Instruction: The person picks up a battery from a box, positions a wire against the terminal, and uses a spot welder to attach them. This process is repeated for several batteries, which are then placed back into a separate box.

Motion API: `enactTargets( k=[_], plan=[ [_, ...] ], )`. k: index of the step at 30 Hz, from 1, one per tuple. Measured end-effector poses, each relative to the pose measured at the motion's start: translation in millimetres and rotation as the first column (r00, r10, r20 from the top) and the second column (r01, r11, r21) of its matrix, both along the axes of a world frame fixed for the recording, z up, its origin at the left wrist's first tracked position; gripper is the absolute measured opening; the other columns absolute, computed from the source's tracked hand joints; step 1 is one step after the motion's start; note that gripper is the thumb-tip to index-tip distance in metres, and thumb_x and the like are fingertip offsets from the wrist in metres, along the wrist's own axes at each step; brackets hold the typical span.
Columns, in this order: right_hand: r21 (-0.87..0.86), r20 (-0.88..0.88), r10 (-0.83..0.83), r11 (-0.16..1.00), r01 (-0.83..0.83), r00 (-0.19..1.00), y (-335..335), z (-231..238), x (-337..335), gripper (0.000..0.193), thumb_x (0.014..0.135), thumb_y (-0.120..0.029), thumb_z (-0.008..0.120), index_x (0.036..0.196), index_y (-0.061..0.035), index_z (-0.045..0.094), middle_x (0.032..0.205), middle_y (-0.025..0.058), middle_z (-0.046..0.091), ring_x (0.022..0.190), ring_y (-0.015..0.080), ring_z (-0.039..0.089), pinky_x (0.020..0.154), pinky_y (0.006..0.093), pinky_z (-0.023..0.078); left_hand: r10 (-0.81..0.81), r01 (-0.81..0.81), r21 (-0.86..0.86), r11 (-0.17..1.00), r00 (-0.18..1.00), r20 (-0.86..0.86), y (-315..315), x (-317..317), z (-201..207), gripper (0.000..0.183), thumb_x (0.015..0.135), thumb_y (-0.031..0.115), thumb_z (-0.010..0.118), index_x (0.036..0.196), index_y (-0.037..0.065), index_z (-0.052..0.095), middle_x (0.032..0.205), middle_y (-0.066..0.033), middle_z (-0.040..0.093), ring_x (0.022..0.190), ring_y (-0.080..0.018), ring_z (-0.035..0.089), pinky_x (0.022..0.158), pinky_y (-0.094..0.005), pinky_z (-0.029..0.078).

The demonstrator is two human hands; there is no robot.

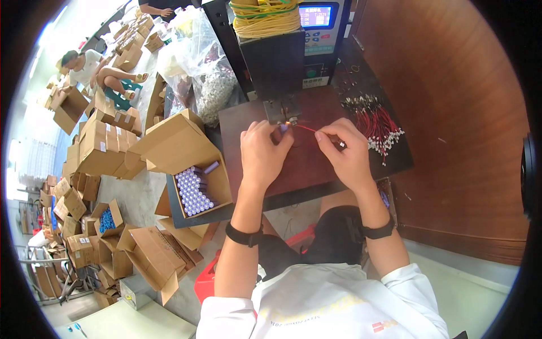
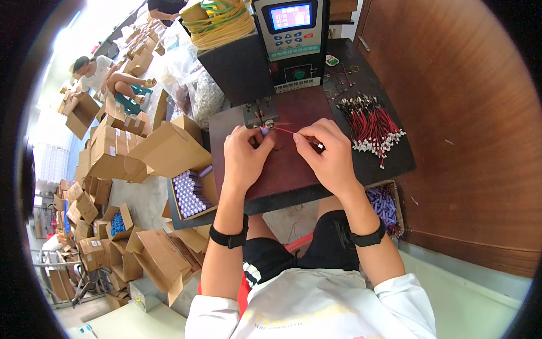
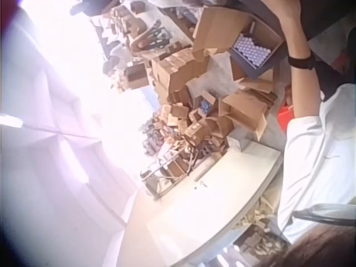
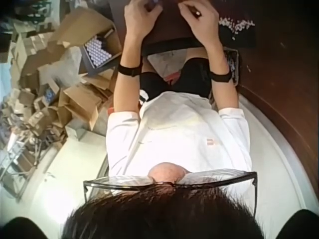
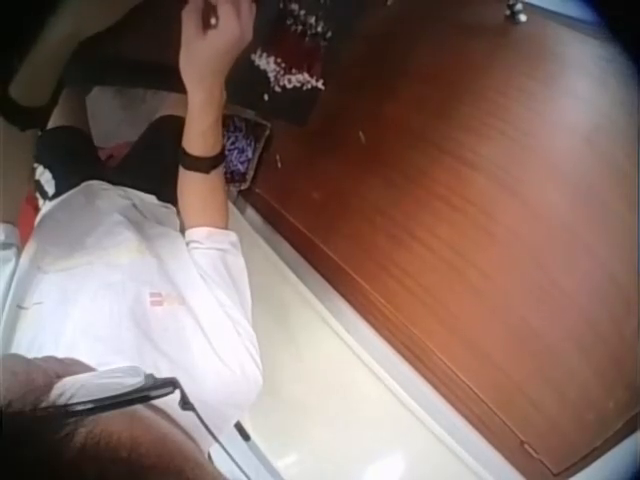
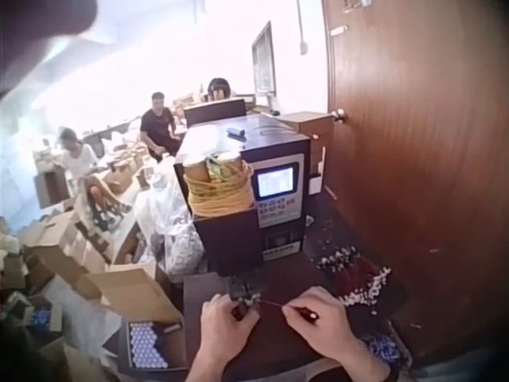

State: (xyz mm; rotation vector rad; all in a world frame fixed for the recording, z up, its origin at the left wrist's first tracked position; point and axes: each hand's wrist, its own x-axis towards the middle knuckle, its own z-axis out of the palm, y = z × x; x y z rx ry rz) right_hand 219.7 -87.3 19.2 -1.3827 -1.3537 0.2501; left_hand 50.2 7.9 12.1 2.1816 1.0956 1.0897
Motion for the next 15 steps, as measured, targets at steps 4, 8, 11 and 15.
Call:
enactTargets(
  k=[4,8,11,15],
  plan=[
    [0.013,0.001,0.003,1.0,-0.003,1.0,0,0,-1,0.006,0.088,-0.002,0.076,0.09,0.0014,0.071,0.082,0.0078,0.064,0.074,0.0189,0.06,0.063,0.0305,0.047,-0.004,0.004,-0.004,1.0,1.0,0.007,0,-1,2,0.025,0.081,0.017,0.079,0.074,-0.003,0.066,0.069,-0.0148,0.061,0.066,-0.0315,0.059,0.062,-0.0419,0.046],
    [-0.019,-0.007,0.023,1.0,-0.023,1.0,-5,0,3,0.005,0.091,-0.002,0.074,0.092,0.0017,0.07,0.085,0.0066,0.064,0.075,0.0158,0.06,0.066,0.0284,0.048,-0.01,0.01,-0.007,1.0,1.0,-0.022,-3,-3,2,0.022,0.081,0.017,0.079,0.077,-0.003,0.069,0.069,-0.0139,0.063,0.067,-0.0298,0.06,0.062,-0.0412,0.046],
    [-0.071,-0.091,0.038,0.997,-0.044,0.995,-18,7,8,0.004,0.094,-0.001,0.072,0.093,0.002,0.069,0.088,0.0047,0.063,0.079,0.0113,0.059,0.07,0.0252,0.047,-0.068,0.067,-0.042,0.997,0.998,-0.014,-9,-4,6,0.02,0.08,0.017,0.082,0.084,-0.001,0.074,0.07,-0.0102,0.064,0.068,-0.0251,0.06,0.064,-0.0379,0.047],
    [-0.131,-0.235,-0.016,0.991,-0.016,0.972,-58,24,29,0.006,0.095,-0.001,0.07,0.092,0.0018,0.066,0.089,0.0014,0.059,0.086,0.0084,0.056,0.077,0.0229,0.044,-0.247,0.251,-0.144,0.957,0.968,0.047,-14,-12,12,0.024,0.077,0.024,0.087,0.091,0.006,0.079,0.07,-0.002,0.064,0.073,-0.0208,0.06,0.074,-0.0355,0.045]
  ],
)
